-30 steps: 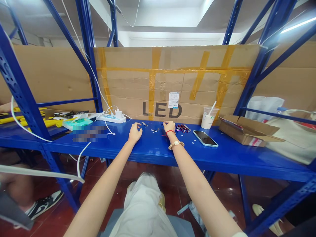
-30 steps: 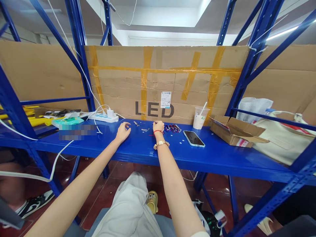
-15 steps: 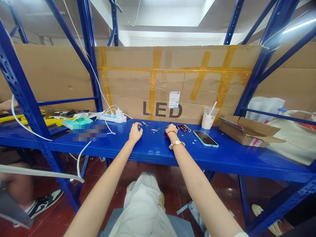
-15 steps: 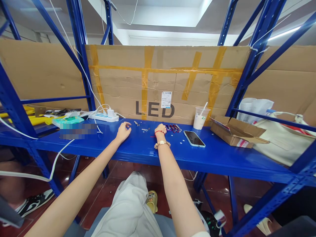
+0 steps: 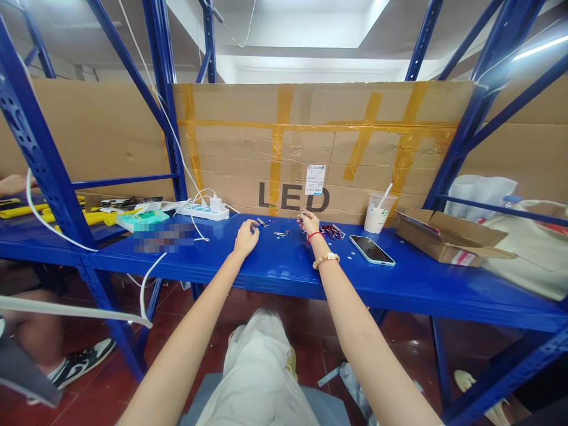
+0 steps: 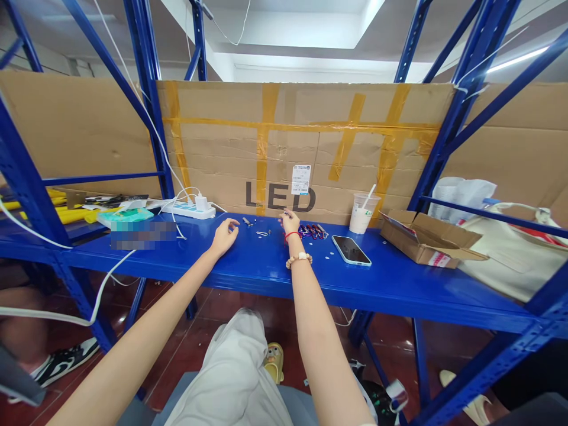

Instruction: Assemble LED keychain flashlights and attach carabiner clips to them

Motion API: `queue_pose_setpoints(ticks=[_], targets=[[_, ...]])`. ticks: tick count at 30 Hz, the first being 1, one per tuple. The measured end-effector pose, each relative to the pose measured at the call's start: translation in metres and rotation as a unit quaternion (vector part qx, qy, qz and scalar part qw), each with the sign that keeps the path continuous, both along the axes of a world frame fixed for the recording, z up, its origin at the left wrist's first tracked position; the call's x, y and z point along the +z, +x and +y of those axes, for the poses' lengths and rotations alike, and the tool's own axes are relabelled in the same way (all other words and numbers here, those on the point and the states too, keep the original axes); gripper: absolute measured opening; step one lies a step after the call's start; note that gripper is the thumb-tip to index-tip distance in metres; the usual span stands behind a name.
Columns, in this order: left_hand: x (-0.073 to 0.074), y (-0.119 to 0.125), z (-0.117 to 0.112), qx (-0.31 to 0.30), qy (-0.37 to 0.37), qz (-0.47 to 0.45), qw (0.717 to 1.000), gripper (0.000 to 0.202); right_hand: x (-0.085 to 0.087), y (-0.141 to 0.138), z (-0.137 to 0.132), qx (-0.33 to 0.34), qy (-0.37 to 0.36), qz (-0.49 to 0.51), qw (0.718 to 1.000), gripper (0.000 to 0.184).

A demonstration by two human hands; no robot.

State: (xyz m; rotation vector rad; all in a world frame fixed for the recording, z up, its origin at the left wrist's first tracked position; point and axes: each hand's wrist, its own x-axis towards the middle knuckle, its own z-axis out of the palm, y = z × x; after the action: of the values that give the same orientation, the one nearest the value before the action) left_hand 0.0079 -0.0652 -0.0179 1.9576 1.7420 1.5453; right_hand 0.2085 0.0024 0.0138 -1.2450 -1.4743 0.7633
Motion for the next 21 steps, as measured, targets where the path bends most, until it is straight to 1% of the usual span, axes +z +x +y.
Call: queue_pose_setpoints(ticks=[2,5,6,8,10,13,16,21], targets=[[0.0,0.001,0.0,-0.024,-0.007,-0.005,1.0,0.018,0.0,-0.006,-0.009,0.09,-0.008,-0.006,0.996,0.028],[0.001,0.003,-0.002,-0.063,-0.02,-0.012,0.998,0.022,-0.002,-0.015,-0.023,0.221,-0.03,-0.033,0.974,0.026],[0.001,0.004,-0.002,-0.077,-0.024,-0.015,0.997,0.025,-0.002,-0.018,-0.026,0.254,-0.038,-0.042,0.965,0.027],[0.002,0.005,-0.004,-0.104,-0.031,-0.017,0.994,0.028,-0.004,-0.022,-0.031,0.298,-0.051,-0.058,0.951,0.032],[0.003,0.006,-0.005,-0.131,-0.039,-0.018,0.991,0.029,-0.006,-0.026,-0.033,0.32,-0.056,-0.067,0.943,0.038],[0.004,0.007,-0.006,-0.156,-0.047,-0.027,0.986,0.025,-0.008,-0.029,-0.032,0.33,-0.046,-0.071,0.94,0.043],[0.005,0.006,-0.006,-0.165,-0.049,-0.052,0.984,0.024,-0.007,-0.029,-0.03,0.325,-0.022,-0.068,0.943,0.044],[0.006,0.005,-0.007,-0.176,-0.053,-0.107,0.977,0.031,-0.006,-0.031,-0.029,0.32,0.024,-0.06,0.945,0.041]])
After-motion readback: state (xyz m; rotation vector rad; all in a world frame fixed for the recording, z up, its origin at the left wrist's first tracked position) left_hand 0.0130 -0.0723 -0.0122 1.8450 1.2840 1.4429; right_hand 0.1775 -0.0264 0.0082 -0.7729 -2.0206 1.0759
